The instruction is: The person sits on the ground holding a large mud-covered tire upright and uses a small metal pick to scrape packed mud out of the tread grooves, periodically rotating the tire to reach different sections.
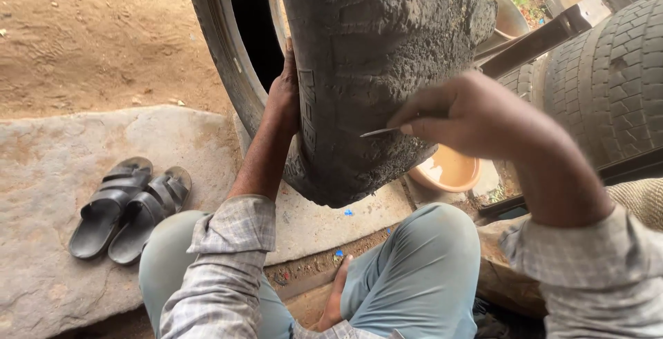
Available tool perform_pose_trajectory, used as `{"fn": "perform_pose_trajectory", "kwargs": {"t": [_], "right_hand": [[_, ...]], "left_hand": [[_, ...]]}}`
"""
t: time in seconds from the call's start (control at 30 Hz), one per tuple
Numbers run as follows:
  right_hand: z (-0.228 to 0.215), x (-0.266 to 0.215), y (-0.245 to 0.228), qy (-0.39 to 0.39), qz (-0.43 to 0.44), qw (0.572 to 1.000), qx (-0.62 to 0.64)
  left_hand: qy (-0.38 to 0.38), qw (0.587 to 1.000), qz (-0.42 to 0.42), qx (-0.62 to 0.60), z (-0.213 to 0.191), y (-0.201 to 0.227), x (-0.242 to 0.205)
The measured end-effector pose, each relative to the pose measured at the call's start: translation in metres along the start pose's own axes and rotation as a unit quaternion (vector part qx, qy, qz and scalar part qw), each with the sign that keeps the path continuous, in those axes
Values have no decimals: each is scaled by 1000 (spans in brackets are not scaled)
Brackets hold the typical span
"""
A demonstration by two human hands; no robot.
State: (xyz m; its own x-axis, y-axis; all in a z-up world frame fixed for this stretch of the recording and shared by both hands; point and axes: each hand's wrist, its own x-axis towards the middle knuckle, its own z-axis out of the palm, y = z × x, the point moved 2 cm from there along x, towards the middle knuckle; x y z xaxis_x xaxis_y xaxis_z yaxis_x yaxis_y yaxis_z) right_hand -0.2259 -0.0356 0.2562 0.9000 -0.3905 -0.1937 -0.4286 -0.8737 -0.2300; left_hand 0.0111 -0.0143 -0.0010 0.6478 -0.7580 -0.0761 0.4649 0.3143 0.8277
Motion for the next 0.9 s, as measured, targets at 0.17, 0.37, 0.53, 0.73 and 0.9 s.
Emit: {"fn": "perform_pose_trajectory", "kwargs": {"t": [0.17, 0.37, 0.53, 0.73, 0.9], "right_hand": [[36, -22, 44, 78, -99, 992, -1], [76, -53, 61, 263, -184, 935, 151], [84, -48, 50, 316, -156, 926, 138], [79, -52, 29, 347, -163, 920, 82], [80, -55, 19, 367, -174, 913, 34]], "left_hand": [[3, 1000, -2, 3, 2, 2, -2], [13, 1000, 8, 17, 4, 3, -5], [11, 1000, 19, 15, 0, -2, 0], [24, 999, -5, 22, 0, -1, -1], [13, 1000, 5, 19, 2, 2, -4]]}}
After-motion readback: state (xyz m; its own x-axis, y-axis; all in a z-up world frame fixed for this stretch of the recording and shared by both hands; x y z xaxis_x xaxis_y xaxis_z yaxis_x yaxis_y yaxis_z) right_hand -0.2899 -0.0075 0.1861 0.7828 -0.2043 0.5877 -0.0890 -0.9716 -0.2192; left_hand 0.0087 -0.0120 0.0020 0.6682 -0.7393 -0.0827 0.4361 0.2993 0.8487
